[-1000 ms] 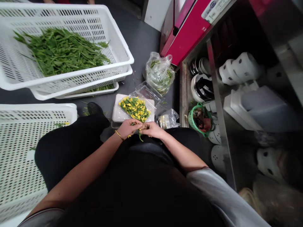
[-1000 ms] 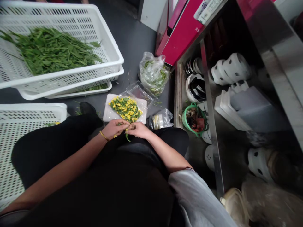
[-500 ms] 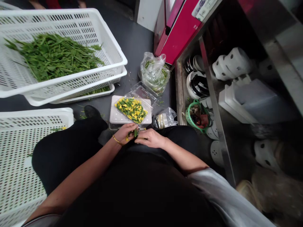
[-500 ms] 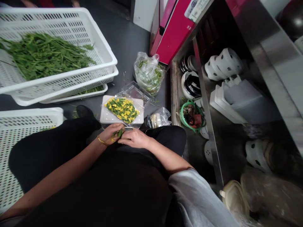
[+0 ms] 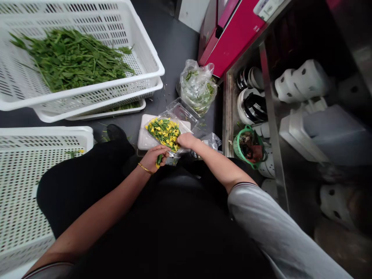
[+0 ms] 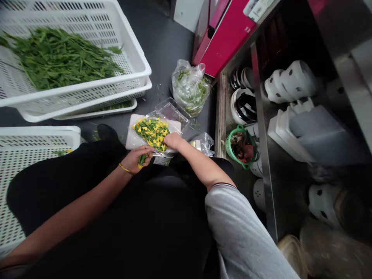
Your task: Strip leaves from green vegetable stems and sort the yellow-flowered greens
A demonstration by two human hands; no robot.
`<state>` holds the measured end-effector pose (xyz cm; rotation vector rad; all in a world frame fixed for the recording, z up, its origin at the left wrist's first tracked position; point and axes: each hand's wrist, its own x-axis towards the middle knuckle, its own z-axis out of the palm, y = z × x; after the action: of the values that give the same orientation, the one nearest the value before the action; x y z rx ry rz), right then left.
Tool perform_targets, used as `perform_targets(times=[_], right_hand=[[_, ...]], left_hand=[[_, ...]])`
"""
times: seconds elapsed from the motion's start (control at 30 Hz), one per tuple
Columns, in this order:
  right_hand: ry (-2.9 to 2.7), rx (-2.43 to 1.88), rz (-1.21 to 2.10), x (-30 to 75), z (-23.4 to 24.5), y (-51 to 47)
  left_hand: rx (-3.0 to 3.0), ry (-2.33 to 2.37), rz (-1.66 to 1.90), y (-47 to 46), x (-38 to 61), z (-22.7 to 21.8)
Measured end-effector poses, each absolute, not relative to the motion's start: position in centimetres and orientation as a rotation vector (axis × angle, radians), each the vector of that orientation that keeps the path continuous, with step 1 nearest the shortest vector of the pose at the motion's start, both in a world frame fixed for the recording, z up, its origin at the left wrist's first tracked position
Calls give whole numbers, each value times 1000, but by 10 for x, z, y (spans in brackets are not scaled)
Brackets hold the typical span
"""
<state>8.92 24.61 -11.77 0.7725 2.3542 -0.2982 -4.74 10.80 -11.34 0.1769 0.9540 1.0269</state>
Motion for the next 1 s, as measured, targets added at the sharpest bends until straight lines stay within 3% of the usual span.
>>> perform_targets(times=[0.2, 0.3, 0.47, 0.67, 0.77, 0.9, 1.0], right_hand=[[2644, 913, -573, 106, -87, 257], [2961, 1034, -779, 119, -69, 215], [3076, 842, -889, 129, -64, 144], [2836, 1491, -1292, 146, -49, 171], [2770, 1377, -1123, 145, -50, 200], [2440, 1488, -408, 132, -76, 245], [2209, 1332, -276, 114, -106, 268]], left_hand=[[155, 975, 991, 111, -50, -115], [117, 941, 919, 111, -47, -114], [208, 894, 975, 104, -41, -114], [434, 879, 971, 96, -42, -108], [371, 803, 998, 96, -46, -104], [258, 575, 995, 96, -51, -102], [270, 539, 948, 97, -52, -102]])
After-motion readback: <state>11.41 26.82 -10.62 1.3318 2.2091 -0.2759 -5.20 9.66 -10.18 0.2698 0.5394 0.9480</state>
